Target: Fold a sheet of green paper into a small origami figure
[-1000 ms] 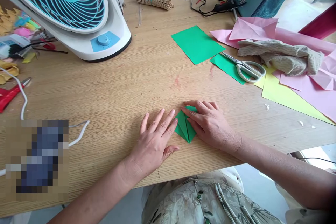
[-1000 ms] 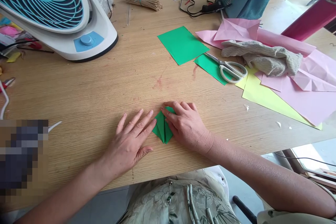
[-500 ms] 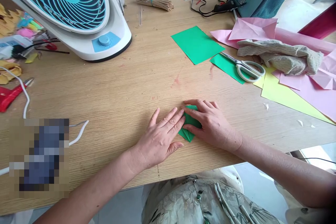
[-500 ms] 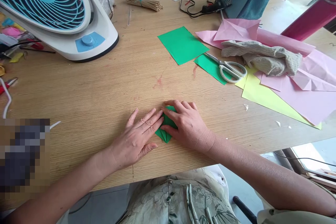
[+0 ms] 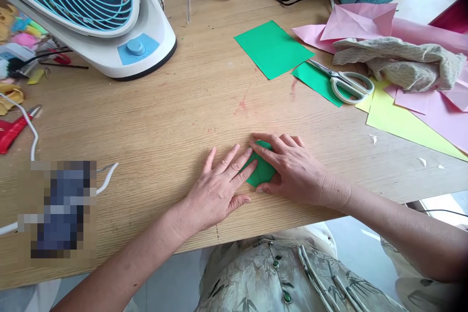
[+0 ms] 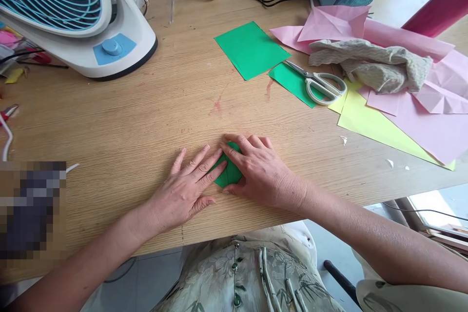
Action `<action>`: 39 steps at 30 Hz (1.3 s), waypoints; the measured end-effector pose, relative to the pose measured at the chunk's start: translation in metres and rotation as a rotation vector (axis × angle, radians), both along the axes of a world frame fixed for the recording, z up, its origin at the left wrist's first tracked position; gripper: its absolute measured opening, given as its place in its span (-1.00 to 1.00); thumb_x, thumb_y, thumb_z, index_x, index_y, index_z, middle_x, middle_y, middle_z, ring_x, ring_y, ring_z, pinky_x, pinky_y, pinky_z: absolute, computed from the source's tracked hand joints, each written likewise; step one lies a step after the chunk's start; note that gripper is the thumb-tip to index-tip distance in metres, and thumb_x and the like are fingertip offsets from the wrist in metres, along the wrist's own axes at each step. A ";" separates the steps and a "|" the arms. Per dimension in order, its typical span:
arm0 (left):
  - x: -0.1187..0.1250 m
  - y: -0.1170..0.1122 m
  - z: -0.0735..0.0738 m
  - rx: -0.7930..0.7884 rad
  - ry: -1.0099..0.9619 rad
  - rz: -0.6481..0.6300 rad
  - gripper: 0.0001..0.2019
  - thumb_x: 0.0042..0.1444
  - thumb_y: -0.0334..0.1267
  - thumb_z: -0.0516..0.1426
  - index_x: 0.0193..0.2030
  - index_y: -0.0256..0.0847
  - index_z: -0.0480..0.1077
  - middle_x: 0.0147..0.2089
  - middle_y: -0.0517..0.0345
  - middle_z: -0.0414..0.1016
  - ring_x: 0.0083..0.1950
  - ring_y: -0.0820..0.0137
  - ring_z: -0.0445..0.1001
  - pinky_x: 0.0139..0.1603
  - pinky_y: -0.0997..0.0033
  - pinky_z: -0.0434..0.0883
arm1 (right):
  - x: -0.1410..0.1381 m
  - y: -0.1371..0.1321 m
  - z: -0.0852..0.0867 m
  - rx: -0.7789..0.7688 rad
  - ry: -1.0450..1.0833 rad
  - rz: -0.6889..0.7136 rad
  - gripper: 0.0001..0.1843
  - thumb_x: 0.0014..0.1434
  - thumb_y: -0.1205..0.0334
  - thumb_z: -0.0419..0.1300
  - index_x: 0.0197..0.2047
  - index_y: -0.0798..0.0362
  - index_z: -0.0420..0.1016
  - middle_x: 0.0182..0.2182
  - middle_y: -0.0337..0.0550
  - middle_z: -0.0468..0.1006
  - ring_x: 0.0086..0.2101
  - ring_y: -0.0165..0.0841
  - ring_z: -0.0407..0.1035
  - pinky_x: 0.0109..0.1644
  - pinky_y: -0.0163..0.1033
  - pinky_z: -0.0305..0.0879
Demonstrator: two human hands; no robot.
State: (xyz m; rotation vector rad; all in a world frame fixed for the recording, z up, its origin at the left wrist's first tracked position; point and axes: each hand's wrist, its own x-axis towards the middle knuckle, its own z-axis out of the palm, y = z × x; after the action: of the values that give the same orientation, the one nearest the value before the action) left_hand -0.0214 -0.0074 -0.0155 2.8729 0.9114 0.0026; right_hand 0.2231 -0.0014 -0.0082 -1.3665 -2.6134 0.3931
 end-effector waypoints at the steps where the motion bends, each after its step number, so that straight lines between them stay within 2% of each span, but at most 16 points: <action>1: 0.000 0.000 0.000 -0.006 0.000 0.001 -0.36 0.45 0.07 -0.10 0.52 -0.25 0.05 0.60 -0.11 -0.06 0.60 -0.02 -0.15 0.51 -0.34 -0.23 | 0.001 0.000 0.001 -0.006 -0.004 0.008 -0.06 0.13 -0.21 0.35 0.43 0.12 0.25 0.40 0.15 0.23 0.10 0.05 0.29 0.13 0.13 0.23; 4: -0.001 0.000 -0.002 -0.023 -0.001 0.002 -0.31 0.42 0.14 -0.12 0.53 -0.23 0.04 0.59 -0.11 -0.02 0.60 -0.06 -0.16 0.49 -0.38 -0.19 | 0.003 0.001 0.001 -0.026 -0.015 0.033 0.05 0.04 -0.23 0.40 0.44 0.12 0.21 0.43 0.17 0.18 0.12 0.08 0.28 0.14 0.13 0.23; 7: -0.002 0.000 -0.002 -0.044 0.008 0.006 -0.26 0.39 0.23 -0.17 0.54 -0.21 0.02 0.61 -0.09 -0.09 0.60 -0.09 -0.19 0.47 -0.41 -0.14 | 0.004 0.003 0.001 -0.048 -0.036 0.057 0.17 -0.04 -0.29 0.42 0.47 0.14 0.18 0.45 0.18 0.13 0.13 0.11 0.27 0.15 0.16 0.24; 11: -0.001 0.000 -0.002 -0.076 0.027 0.031 -0.20 0.35 0.29 -0.22 0.55 -0.17 -0.03 0.62 -0.05 -0.19 0.61 -0.11 -0.23 0.47 -0.42 -0.14 | 0.007 0.005 0.001 -0.050 -0.045 0.078 0.20 -0.05 -0.32 0.41 0.48 0.13 0.14 0.47 0.19 0.09 0.15 0.14 0.27 0.18 0.20 0.23; 15: -0.001 -0.001 -0.002 -0.095 0.027 0.039 -0.15 0.30 0.36 -0.20 0.57 -0.12 -0.07 0.63 -0.06 -0.20 0.61 -0.15 -0.27 0.46 -0.43 -0.13 | 0.014 0.003 0.005 -0.044 -0.003 0.114 0.10 0.10 -0.35 0.30 0.50 0.11 0.10 0.47 0.18 0.09 0.19 0.12 0.27 0.21 0.21 0.25; 18: 0.000 -0.001 -0.003 -0.092 0.040 0.041 -0.15 0.29 0.36 -0.16 0.57 -0.10 -0.08 0.62 -0.05 -0.16 0.61 -0.16 -0.29 0.46 -0.44 -0.13 | 0.017 -0.006 0.008 0.040 0.008 0.042 -0.09 0.30 -0.30 0.12 0.49 0.11 0.11 0.47 0.18 0.11 0.27 0.12 0.23 0.26 0.25 0.22; 19: 0.000 -0.001 -0.003 -0.088 0.044 0.043 -0.15 0.29 0.35 -0.15 0.57 -0.09 -0.09 0.62 -0.05 -0.15 0.61 -0.16 -0.29 0.46 -0.44 -0.13 | 0.017 -0.011 0.007 0.075 0.013 0.045 -0.13 0.34 -0.26 0.08 0.50 0.12 0.08 0.47 0.18 0.10 0.33 0.12 0.16 0.33 0.28 0.14; 21: 0.001 -0.001 -0.004 -0.074 0.043 0.049 -0.15 0.29 0.35 -0.15 0.57 -0.09 -0.08 0.62 -0.09 -0.16 0.61 -0.16 -0.26 0.45 -0.44 -0.10 | 0.015 -0.021 0.001 0.107 0.035 0.139 -0.11 0.40 -0.21 0.02 0.55 0.16 -0.11 0.51 0.17 -0.01 0.45 0.06 -0.06 0.46 0.30 -0.09; 23: 0.000 -0.001 -0.004 -0.054 0.029 0.040 -0.13 0.27 0.38 -0.19 0.56 -0.13 -0.04 0.62 -0.16 -0.20 0.60 -0.15 -0.21 0.45 -0.43 -0.09 | 0.013 -0.028 -0.007 0.098 0.067 0.233 -0.10 0.42 -0.18 -0.02 0.57 0.17 -0.24 0.52 0.18 -0.10 0.48 -0.03 -0.15 0.50 0.24 -0.13; 25: -0.005 -0.002 -0.003 -0.029 0.015 0.024 -0.08 0.27 0.39 -0.24 0.56 -0.22 -0.06 0.61 -0.21 -0.18 0.60 -0.10 -0.18 0.47 -0.37 -0.11 | 0.011 -0.033 -0.015 0.094 0.077 0.243 -0.12 0.42 -0.19 -0.02 0.57 0.15 -0.20 0.52 0.20 -0.13 0.49 -0.02 -0.17 0.50 0.25 -0.12; 28: -0.018 -0.008 -0.001 0.016 0.015 0.040 -0.05 0.28 0.38 -0.25 0.58 -0.32 -0.21 0.59 -0.19 -0.06 0.61 -0.03 -0.18 0.51 -0.27 -0.17 | 0.010 -0.035 -0.019 0.088 0.064 0.233 -0.16 0.41 -0.21 -0.01 0.54 0.16 -0.02 0.51 0.25 -0.10 0.48 0.03 -0.14 0.48 0.31 -0.10; 33: -0.036 -0.016 0.009 0.067 0.025 0.095 -0.07 0.28 0.38 -0.19 0.59 -0.20 -0.27 0.56 -0.12 0.07 0.58 -0.01 -0.06 0.52 -0.23 -0.21 | 0.010 -0.034 -0.017 0.085 0.069 0.230 -0.20 0.41 -0.22 -0.01 0.50 0.15 0.11 0.50 0.25 -0.05 0.47 0.03 -0.10 0.48 0.32 -0.07; 36: -0.029 -0.013 0.011 0.069 0.009 0.107 -0.09 0.30 0.35 -0.21 0.59 -0.22 -0.29 0.57 -0.12 0.04 0.59 -0.01 -0.09 0.52 -0.25 -0.21 | 0.009 -0.034 -0.017 0.084 0.054 0.224 -0.19 0.41 -0.23 -0.01 0.50 0.14 0.09 0.50 0.24 -0.07 0.47 0.02 -0.12 0.48 0.32 -0.06; 39: -0.016 -0.008 0.007 0.028 -0.004 0.029 -0.09 0.31 0.35 -0.27 0.58 -0.25 -0.33 0.59 -0.10 -0.04 0.61 0.00 -0.19 0.52 -0.24 -0.20 | 0.009 -0.035 -0.017 0.091 0.042 0.225 -0.15 0.40 -0.24 -0.02 0.52 0.16 0.02 0.50 0.26 -0.09 0.47 0.04 -0.14 0.47 0.34 -0.07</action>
State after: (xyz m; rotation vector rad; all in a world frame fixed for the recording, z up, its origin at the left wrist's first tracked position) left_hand -0.0379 -0.0158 -0.0086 2.8840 0.9592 0.0244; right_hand 0.2318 -0.0363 -0.0249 -1.0296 -2.7215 0.3234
